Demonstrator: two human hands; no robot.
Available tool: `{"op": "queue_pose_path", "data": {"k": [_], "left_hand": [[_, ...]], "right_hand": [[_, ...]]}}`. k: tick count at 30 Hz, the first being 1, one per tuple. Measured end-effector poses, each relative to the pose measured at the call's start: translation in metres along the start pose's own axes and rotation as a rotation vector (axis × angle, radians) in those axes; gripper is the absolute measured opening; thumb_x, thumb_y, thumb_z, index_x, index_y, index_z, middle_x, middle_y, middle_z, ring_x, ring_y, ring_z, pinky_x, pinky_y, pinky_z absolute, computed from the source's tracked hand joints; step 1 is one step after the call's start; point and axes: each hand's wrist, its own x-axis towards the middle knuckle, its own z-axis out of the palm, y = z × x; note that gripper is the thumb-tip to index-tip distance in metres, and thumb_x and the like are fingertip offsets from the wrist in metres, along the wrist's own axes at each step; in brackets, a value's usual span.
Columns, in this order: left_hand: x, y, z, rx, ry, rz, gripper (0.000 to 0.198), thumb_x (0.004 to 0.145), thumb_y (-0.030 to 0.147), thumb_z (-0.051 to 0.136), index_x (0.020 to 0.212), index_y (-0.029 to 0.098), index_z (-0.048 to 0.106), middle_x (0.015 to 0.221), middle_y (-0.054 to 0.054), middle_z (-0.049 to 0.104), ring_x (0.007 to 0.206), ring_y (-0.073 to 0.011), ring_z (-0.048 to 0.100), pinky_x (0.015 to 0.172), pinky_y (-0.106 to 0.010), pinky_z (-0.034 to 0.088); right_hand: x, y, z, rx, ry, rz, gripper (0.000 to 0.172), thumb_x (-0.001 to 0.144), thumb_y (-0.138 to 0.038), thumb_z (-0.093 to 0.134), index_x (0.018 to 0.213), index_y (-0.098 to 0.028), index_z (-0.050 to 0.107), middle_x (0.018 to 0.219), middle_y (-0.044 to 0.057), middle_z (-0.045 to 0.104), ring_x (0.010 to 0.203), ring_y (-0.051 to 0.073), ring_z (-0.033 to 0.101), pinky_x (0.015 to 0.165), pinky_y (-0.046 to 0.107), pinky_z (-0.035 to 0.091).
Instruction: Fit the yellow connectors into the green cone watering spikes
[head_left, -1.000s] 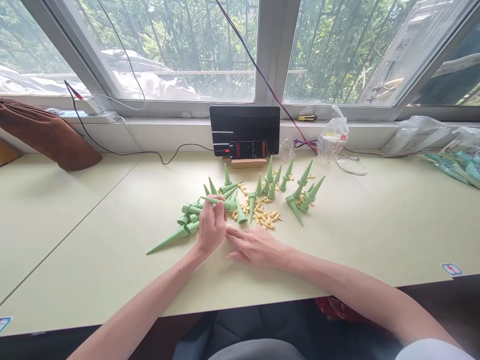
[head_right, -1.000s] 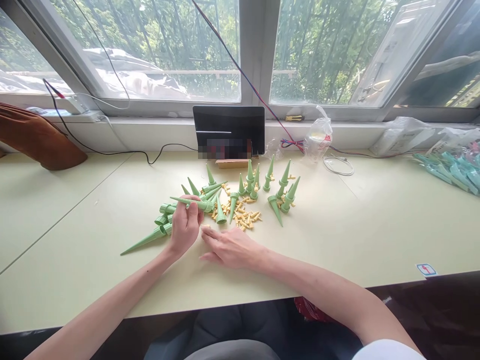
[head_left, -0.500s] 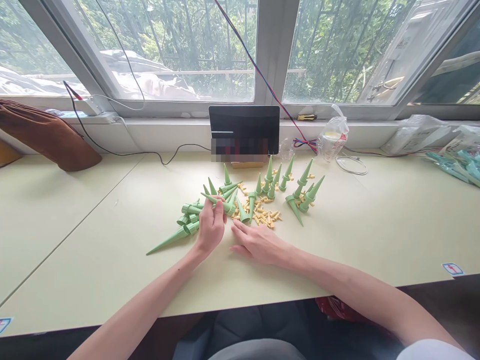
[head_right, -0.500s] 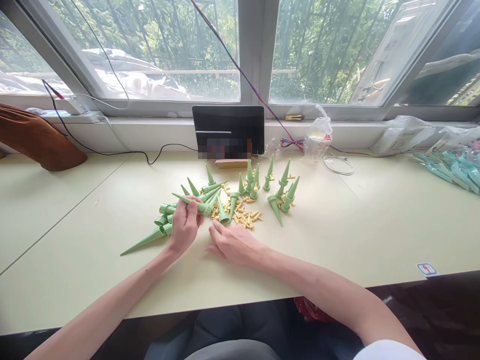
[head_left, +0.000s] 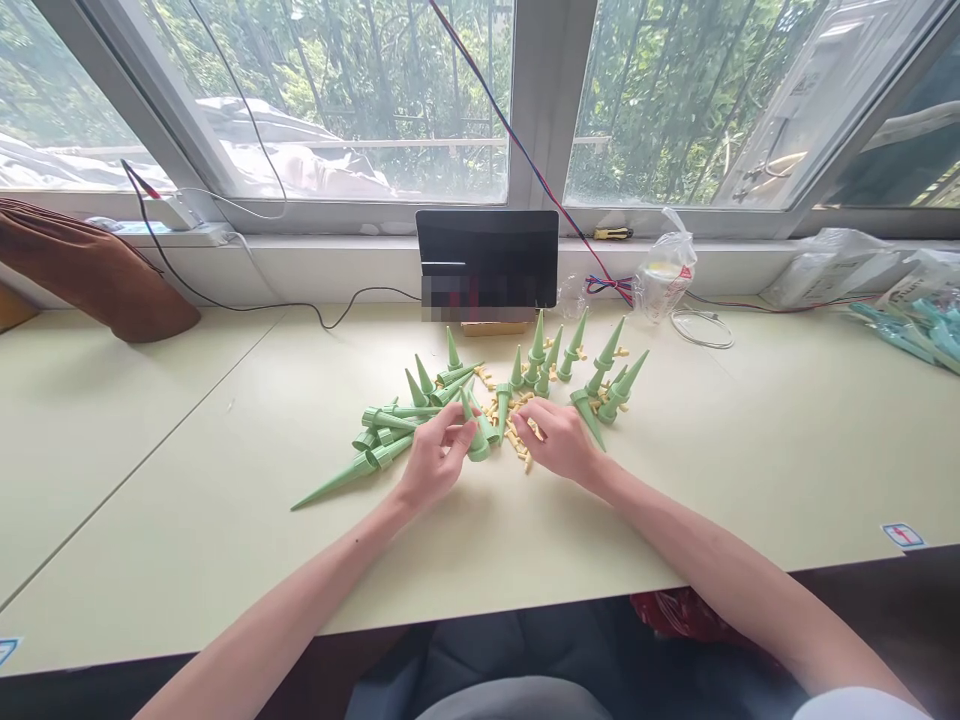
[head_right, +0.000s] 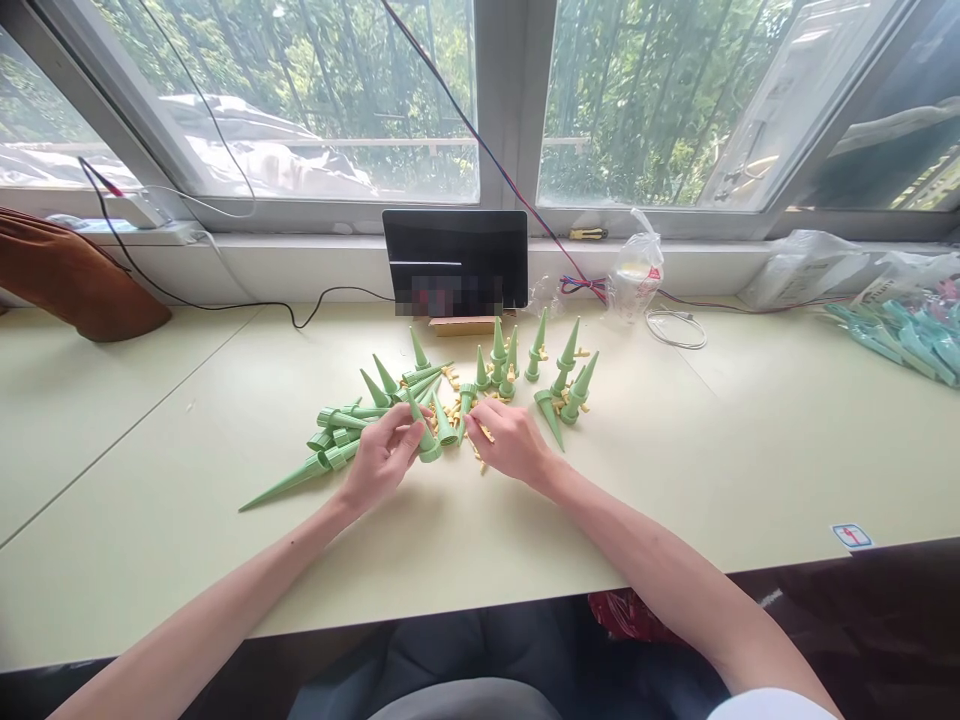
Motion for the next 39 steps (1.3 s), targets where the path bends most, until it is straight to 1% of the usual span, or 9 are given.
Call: {"op": "queue_pose_path", "data": {"k": [3,6,9,17,24,29,32,36,39], "left_hand": [[-0.002,0.000,0.002,0.112,-0.140,0.059,0.018,0.095,0.035,0.052,0.091,0.018,0.057,0.071,0.000,0.053,0.056,-0.0114,0.053,0.049,-0.022,0.041],[-0.003,0.000,0.002,0.228,-0.263,0.111,0.018,0.095,0.031,0.050,0.082,0.018,0.055,0.065,0.002,0.049,0.054,-0.0107,0.047,0.049,-0.023,0.037],[-0.002,0.000,0.002,0.311,-0.323,0.159,0.019,0.095,0.026,0.048,0.078,0.019,0.052,0.063,0.003,0.046,0.056,-0.0109,0.043,0.052,-0.024,0.036],[-0.004,0.004,0.001,0.344,-0.360,0.151,0.015,0.092,0.023,0.051,0.078,0.020,0.048,0.067,0.004,0.050,0.058,-0.0108,0.049,0.057,-0.024,0.039],[-0.006,0.004,0.000,0.384,-0.365,0.172,0.012,0.088,0.022,0.056,0.078,0.020,0.049,0.066,0.004,0.048,0.057,-0.0110,0.044,0.057,-0.024,0.037],[-0.008,0.002,0.001,0.392,-0.353,0.202,0.010,0.087,0.018,0.054,0.078,0.019,0.051,0.072,0.001,0.051,0.060,-0.0123,0.047,0.055,-0.025,0.037],[-0.009,0.001,0.001,0.384,-0.364,0.203,0.005,0.086,0.016,0.053,0.084,0.019,0.055,0.078,-0.001,0.055,0.060,-0.0127,0.050,0.054,-0.025,0.039],[-0.011,-0.001,0.000,0.417,-0.362,0.209,0.013,0.086,0.016,0.053,0.095,0.020,0.059,0.083,-0.002,0.058,0.059,-0.0128,0.049,0.054,-0.025,0.039],[-0.012,-0.002,0.000,0.480,-0.366,0.228,0.015,0.086,0.016,0.054,0.098,0.020,0.061,0.085,-0.002,0.058,0.058,-0.0124,0.047,0.055,-0.025,0.039]], "right_hand": [[0.000,0.003,-0.001,0.025,-0.064,0.082,0.027,0.100,-0.026,0.043,0.079,-0.018,0.059,0.074,0.003,0.064,0.054,0.010,0.048,0.054,0.023,0.037],[-0.002,0.002,0.002,0.039,-0.120,0.100,0.025,0.100,-0.025,0.042,0.085,-0.018,0.061,0.078,0.004,0.067,0.058,0.012,0.053,0.058,0.024,0.040],[-0.004,0.002,0.007,0.043,-0.148,0.086,0.025,0.100,-0.025,0.041,0.090,-0.018,0.062,0.079,0.005,0.067,0.063,0.013,0.057,0.060,0.025,0.041],[-0.005,0.005,0.009,0.055,-0.184,0.065,0.023,0.099,-0.021,0.043,0.088,-0.018,0.062,0.080,0.005,0.068,0.069,0.014,0.061,0.064,0.024,0.043],[-0.005,0.008,0.006,0.060,-0.157,0.070,0.022,0.099,-0.021,0.044,0.088,-0.018,0.063,0.080,0.005,0.067,0.063,0.012,0.057,0.060,0.024,0.042],[-0.003,0.008,0.002,0.063,-0.174,0.107,0.019,0.098,-0.022,0.047,0.090,-0.018,0.063,0.082,0.004,0.066,0.059,0.012,0.053,0.058,0.025,0.042],[-0.003,0.009,0.000,0.053,-0.213,0.116,0.018,0.098,-0.023,0.048,0.089,-0.018,0.064,0.083,0.004,0.065,0.061,0.013,0.054,0.058,0.026,0.042],[-0.004,0.011,-0.001,0.061,-0.264,0.114,0.019,0.097,-0.022,0.048,0.087,-0.019,0.063,0.081,0.004,0.065,0.063,0.014,0.056,0.058,0.027,0.042],[-0.005,0.013,-0.001,0.053,-0.306,0.119,0.018,0.097,-0.021,0.049,0.087,-0.019,0.063,0.082,0.004,0.065,0.064,0.014,0.056,0.058,0.026,0.042]]}}
